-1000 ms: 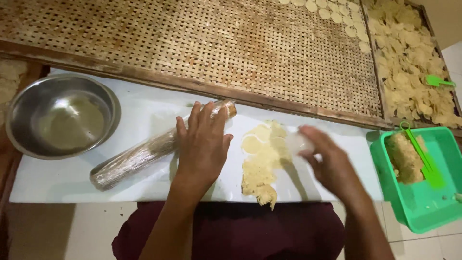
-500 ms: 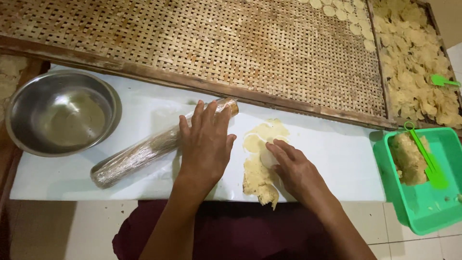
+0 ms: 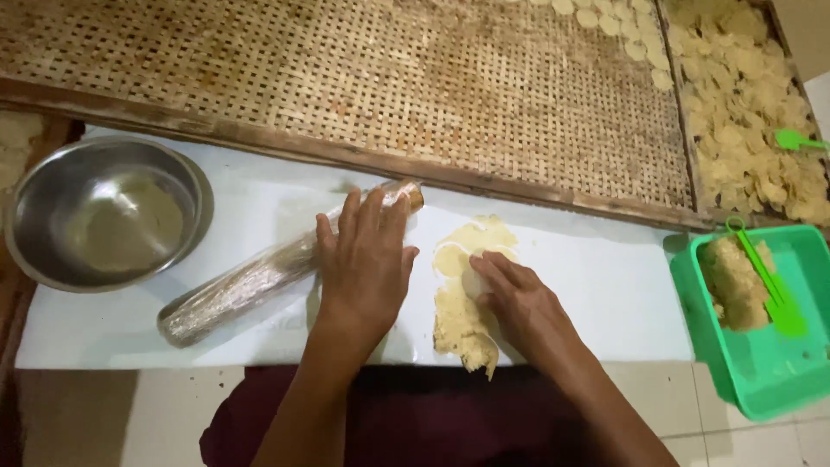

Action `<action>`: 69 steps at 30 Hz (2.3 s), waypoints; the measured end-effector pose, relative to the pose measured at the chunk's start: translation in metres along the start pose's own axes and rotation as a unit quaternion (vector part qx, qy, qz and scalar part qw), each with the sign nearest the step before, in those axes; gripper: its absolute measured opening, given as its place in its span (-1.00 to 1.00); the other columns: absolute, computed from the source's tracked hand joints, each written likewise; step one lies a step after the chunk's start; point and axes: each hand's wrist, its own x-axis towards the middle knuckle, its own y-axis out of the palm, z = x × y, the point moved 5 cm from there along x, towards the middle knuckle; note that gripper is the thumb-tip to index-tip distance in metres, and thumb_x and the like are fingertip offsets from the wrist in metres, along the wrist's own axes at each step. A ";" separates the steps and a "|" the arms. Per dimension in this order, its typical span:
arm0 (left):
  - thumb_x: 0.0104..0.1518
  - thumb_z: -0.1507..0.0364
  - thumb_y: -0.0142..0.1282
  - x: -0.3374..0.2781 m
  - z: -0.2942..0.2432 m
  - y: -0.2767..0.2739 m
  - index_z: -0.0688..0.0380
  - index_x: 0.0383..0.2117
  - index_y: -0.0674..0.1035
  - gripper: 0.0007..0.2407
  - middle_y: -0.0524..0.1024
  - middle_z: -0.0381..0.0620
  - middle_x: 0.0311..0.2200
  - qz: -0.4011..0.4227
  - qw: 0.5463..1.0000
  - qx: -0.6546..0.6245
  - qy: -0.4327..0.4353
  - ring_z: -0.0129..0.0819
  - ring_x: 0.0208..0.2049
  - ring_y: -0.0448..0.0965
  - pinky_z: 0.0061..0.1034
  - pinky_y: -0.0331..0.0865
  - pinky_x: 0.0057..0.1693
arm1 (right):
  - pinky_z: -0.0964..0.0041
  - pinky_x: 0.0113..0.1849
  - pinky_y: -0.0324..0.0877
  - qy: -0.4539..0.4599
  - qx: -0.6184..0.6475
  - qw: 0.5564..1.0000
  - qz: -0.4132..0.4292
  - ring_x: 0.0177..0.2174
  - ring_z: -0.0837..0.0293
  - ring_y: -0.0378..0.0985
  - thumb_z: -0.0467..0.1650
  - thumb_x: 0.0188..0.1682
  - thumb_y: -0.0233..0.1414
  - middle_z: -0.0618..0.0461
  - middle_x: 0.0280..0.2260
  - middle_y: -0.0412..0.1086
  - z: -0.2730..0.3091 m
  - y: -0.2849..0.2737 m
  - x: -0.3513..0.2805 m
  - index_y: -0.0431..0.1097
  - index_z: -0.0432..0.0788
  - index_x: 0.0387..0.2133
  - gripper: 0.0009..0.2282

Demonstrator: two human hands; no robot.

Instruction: Rolling out dough and cutting it into small circular pieces to be placed on a drying tray.

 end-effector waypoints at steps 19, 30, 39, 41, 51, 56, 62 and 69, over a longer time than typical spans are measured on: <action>0.13 0.33 0.23 -0.003 -0.004 -0.001 0.10 0.23 0.39 -0.50 0.28 0.19 0.24 0.025 1.000 0.000 -0.003 0.26 0.37 0.10 0.51 0.02 0.25 | -0.08 -0.03 0.52 -0.011 0.027 1.000 0.009 0.06 -0.20 0.48 -0.37 -0.03 0.12 -0.13 0.10 0.39 0.003 -0.012 -0.001 0.36 0.02 0.14 -0.58; 0.21 0.36 0.12 -0.001 -0.002 -0.002 0.05 0.28 0.33 -0.52 0.23 0.13 0.27 0.075 0.997 -0.005 -0.022 0.22 0.40 0.05 0.49 -0.04 0.29 | -0.13 -0.11 0.59 0.262 0.040 0.964 0.038 -0.12 -0.29 0.62 -0.36 0.05 0.02 -0.18 0.20 0.29 -0.112 -0.054 -0.035 0.21 0.15 0.29 -0.52; 0.22 0.39 0.12 0.001 -0.002 0.000 0.06 0.29 0.34 -0.53 0.25 0.18 0.26 0.092 0.995 -0.010 -0.034 0.25 0.40 0.05 0.51 -0.08 0.28 | -0.16 0.06 0.40 0.157 0.025 0.984 -0.079 0.11 -0.20 0.44 -0.43 0.12 0.01 -0.08 0.05 0.45 -0.094 -0.060 -0.007 0.40 0.08 0.18 -0.65; 0.21 0.40 0.12 -0.001 -0.002 -0.002 0.07 0.30 0.32 -0.51 0.25 0.18 0.25 0.091 0.995 -0.013 -0.029 0.26 0.40 0.06 0.52 -0.07 0.28 | -0.10 -0.03 0.45 0.122 0.032 0.989 -0.082 0.03 -0.17 0.50 -0.45 0.11 0.02 -0.02 -0.04 0.50 -0.089 -0.044 0.013 0.46 0.10 0.08 -0.70; 0.18 0.40 0.15 -0.002 0.001 0.001 0.10 0.29 0.31 -0.49 0.24 0.19 0.24 0.078 0.997 -0.012 -0.027 0.29 0.38 0.06 0.54 -0.05 0.26 | 0.02 -0.24 0.58 -0.015 -0.037 0.996 -0.075 -0.18 -0.04 0.57 -0.42 0.06 0.03 0.09 -0.22 0.47 -0.065 -0.005 0.067 0.55 0.23 -0.08 -0.74; 0.17 0.42 0.15 -0.005 -0.001 0.002 0.13 0.28 0.35 -0.51 0.26 0.22 0.23 0.059 0.998 -0.014 -0.018 0.30 0.38 0.06 0.54 -0.05 0.25 | 0.04 -0.23 0.56 -0.015 -0.014 0.996 -0.088 -0.20 -0.05 0.57 -0.39 0.04 0.08 0.09 -0.24 0.48 -0.064 -0.011 0.061 0.56 0.23 -0.16 -0.80; 0.17 0.43 0.16 -0.004 -0.002 0.003 0.13 0.27 0.37 -0.52 0.27 0.23 0.23 0.053 0.998 -0.023 -0.012 0.30 0.38 0.07 0.55 -0.06 0.25 | 0.13 -0.19 0.53 -0.034 -0.006 0.995 -0.097 -0.18 0.01 0.55 -0.34 0.00 0.16 0.16 -0.28 0.46 -0.071 -0.004 0.063 0.50 0.11 -0.33 -0.97; 0.17 0.43 0.17 -0.004 0.000 0.009 0.15 0.27 0.37 -0.51 0.27 0.25 0.23 0.063 0.998 -0.025 -0.017 0.30 0.38 0.07 0.54 -0.07 0.24 | 0.08 -0.08 0.48 0.134 0.083 0.987 -0.012 -0.17 0.04 0.56 -0.36 -0.01 0.17 0.15 -0.38 0.46 -0.106 0.026 0.061 0.43 0.02 -0.35 -0.94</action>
